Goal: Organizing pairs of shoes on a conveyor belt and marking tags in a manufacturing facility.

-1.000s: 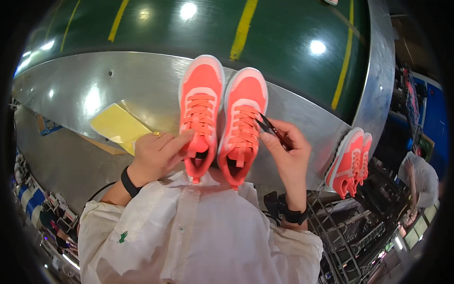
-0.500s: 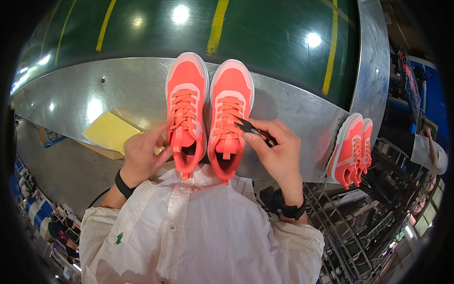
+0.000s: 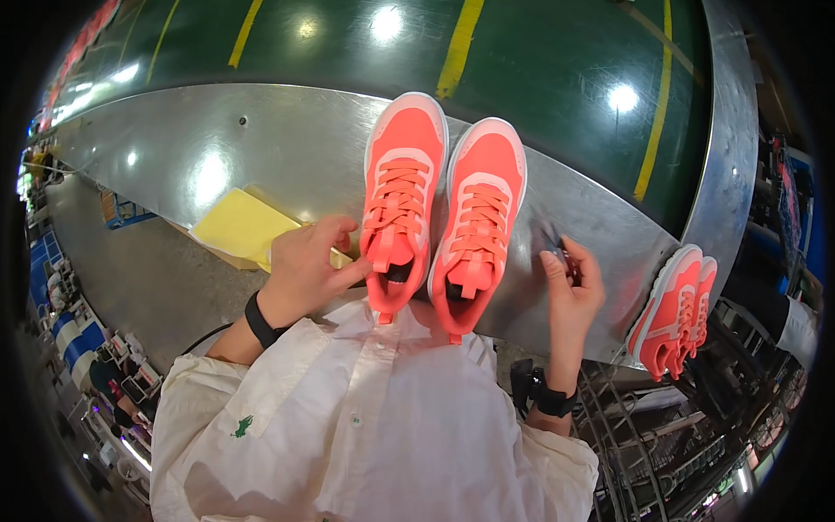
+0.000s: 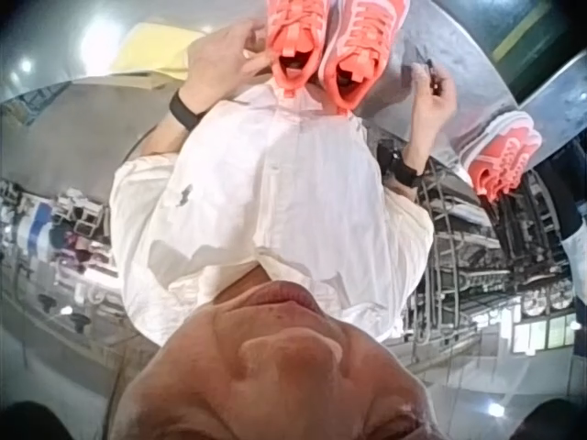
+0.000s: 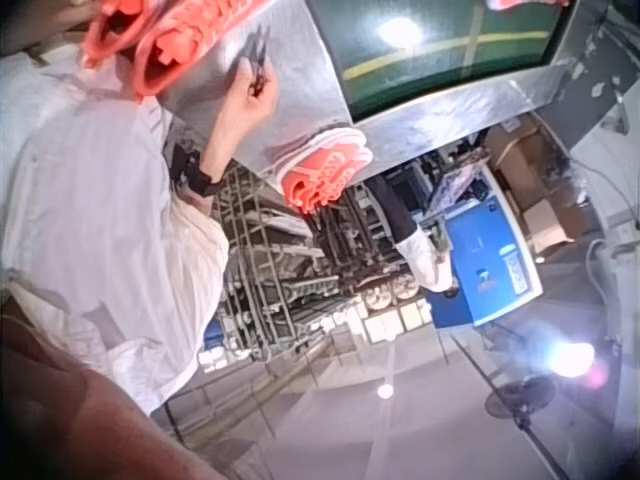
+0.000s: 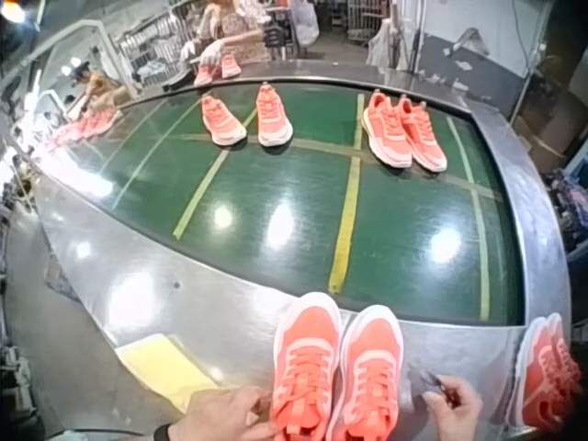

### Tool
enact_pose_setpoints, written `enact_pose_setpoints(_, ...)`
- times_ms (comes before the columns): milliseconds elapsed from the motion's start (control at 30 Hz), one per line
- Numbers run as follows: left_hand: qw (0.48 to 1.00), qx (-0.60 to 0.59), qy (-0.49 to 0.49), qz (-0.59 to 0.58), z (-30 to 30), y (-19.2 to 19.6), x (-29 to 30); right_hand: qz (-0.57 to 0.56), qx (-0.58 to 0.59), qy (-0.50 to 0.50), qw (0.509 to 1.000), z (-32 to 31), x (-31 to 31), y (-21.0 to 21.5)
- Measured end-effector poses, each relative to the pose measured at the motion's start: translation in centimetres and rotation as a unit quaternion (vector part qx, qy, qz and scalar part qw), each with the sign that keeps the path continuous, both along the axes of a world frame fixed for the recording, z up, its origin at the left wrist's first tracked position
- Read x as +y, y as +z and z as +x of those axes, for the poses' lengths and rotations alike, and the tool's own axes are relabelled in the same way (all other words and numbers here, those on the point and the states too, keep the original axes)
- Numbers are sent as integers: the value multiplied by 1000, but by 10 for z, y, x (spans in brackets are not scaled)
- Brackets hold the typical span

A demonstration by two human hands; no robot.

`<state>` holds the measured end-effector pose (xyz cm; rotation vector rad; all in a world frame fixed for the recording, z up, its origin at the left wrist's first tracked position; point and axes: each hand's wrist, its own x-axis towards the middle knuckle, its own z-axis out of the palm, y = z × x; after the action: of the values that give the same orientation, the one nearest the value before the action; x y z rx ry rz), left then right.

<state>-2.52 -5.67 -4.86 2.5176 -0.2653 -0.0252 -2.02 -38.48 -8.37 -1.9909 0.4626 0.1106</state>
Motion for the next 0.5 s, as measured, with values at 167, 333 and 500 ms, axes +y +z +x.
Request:
enact_pose_setpoints(167,999,-9,-23,28,1,2,4,-331,-33,97,938,-17,-10,-12)
enact_pose_setpoints(333,997,-38,-21,57,-2,8,6,-357,-187,137,905,-14,16,32)
enact_pose_setpoints(500,997,-51,3,61,-1,24,13,-191,-218,353,890,-19,77,76)
